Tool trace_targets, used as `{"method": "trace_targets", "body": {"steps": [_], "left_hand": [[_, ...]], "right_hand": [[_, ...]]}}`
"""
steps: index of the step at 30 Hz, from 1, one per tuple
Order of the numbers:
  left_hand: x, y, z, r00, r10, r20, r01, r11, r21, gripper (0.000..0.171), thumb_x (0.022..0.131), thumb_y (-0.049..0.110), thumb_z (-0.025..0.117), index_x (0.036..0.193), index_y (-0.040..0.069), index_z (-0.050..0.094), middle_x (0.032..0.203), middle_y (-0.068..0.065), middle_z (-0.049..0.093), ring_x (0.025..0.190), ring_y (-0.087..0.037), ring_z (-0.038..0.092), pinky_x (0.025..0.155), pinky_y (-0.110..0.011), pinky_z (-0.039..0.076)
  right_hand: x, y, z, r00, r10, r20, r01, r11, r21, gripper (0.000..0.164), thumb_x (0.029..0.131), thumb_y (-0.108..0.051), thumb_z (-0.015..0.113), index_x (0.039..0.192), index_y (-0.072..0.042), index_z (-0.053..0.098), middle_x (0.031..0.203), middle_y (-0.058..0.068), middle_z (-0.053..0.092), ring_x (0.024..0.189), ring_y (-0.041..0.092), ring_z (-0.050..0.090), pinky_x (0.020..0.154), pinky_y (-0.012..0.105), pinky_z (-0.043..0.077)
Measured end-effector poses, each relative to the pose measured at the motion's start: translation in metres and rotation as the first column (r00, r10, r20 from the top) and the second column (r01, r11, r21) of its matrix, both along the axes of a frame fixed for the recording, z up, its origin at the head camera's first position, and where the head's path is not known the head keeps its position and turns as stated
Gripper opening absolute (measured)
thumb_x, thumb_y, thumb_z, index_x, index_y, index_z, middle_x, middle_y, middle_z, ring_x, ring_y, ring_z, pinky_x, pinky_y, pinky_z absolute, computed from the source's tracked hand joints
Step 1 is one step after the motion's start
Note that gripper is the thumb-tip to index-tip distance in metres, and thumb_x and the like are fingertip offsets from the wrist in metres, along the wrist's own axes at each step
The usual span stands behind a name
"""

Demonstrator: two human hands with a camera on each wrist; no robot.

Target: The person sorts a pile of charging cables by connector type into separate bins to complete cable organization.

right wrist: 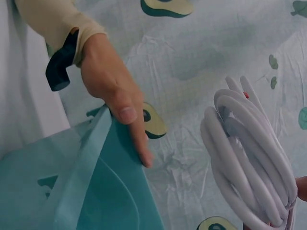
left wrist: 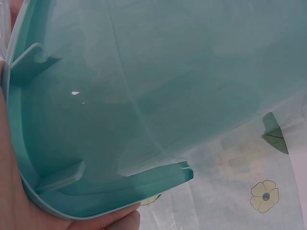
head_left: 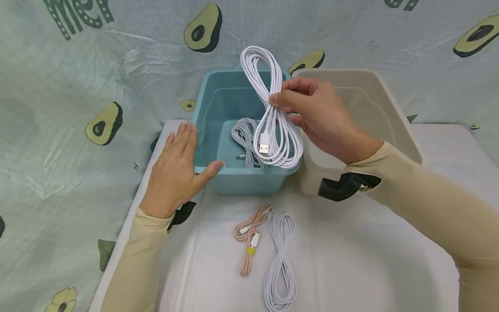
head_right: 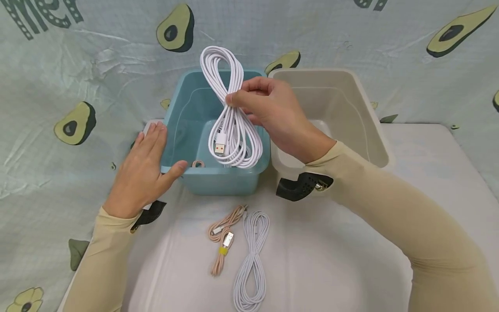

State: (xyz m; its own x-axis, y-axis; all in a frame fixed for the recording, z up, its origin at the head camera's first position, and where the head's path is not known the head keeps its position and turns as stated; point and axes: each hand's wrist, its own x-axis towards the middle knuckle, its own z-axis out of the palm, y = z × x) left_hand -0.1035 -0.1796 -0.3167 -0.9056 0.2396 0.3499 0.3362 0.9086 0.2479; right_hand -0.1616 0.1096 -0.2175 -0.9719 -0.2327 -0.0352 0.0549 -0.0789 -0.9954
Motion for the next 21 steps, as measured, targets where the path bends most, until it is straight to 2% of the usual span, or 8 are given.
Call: {"method": "trace_targets", "body": {"steps": [3,13,18,21], "left_hand": [[0.0,0.0,0.0,1.0,-0.002,-0.002,0.002,1.0,-0.005,0.111,0.095,0.083,0.034,0.158,-0.008,0.032,0.166,-0.026,0.034,0.16,-0.039,0.027,0.135,-0.052,0.019],[-0.003,0.003,0.001,1.0,0.013,0.008,-0.013,1.0,-0.029,0.117,0.092,0.089,0.022,0.159,-0.007,0.03,0.167,-0.025,0.032,0.161,-0.037,0.025,0.135,-0.051,0.017],[-0.003,0.005,0.0,1.0,0.024,0.014,-0.023,0.999,-0.034,0.116,0.093,0.088,0.022,0.159,-0.007,0.03,0.167,-0.025,0.032,0.161,-0.037,0.025,0.135,-0.051,0.017],[-0.003,0.005,-0.001,0.999,0.027,0.017,-0.026,0.999,-0.032,0.11,0.096,0.083,0.033,0.159,-0.007,0.031,0.167,-0.025,0.032,0.161,-0.037,0.025,0.135,-0.049,0.018]], "right_hand": [[-0.006,-0.003,0.002,1.0,0.002,-0.011,-0.002,1.0,0.018,0.013,0.095,-0.012,0.071,0.104,-0.004,0.067,0.107,0.005,0.061,0.092,0.021,0.054,0.075,0.021,0.058],[-0.033,-0.014,0.007,0.999,0.025,-0.02,-0.024,0.997,0.075,0.025,0.096,-0.015,0.07,0.117,-0.003,0.065,0.118,0.008,0.062,0.097,0.023,0.063,0.084,0.024,0.065],[-0.05,-0.019,0.005,1.0,0.023,-0.007,-0.022,0.994,0.105,0.025,0.096,-0.018,0.07,0.117,-0.004,0.065,0.118,0.008,0.063,0.099,0.023,0.067,0.086,0.025,0.065],[-0.058,-0.021,0.005,1.0,0.019,0.0,-0.019,0.994,0.112,0.024,0.096,-0.019,0.071,0.115,-0.004,0.066,0.117,0.007,0.064,0.1,0.023,0.067,0.086,0.024,0.065]]}}
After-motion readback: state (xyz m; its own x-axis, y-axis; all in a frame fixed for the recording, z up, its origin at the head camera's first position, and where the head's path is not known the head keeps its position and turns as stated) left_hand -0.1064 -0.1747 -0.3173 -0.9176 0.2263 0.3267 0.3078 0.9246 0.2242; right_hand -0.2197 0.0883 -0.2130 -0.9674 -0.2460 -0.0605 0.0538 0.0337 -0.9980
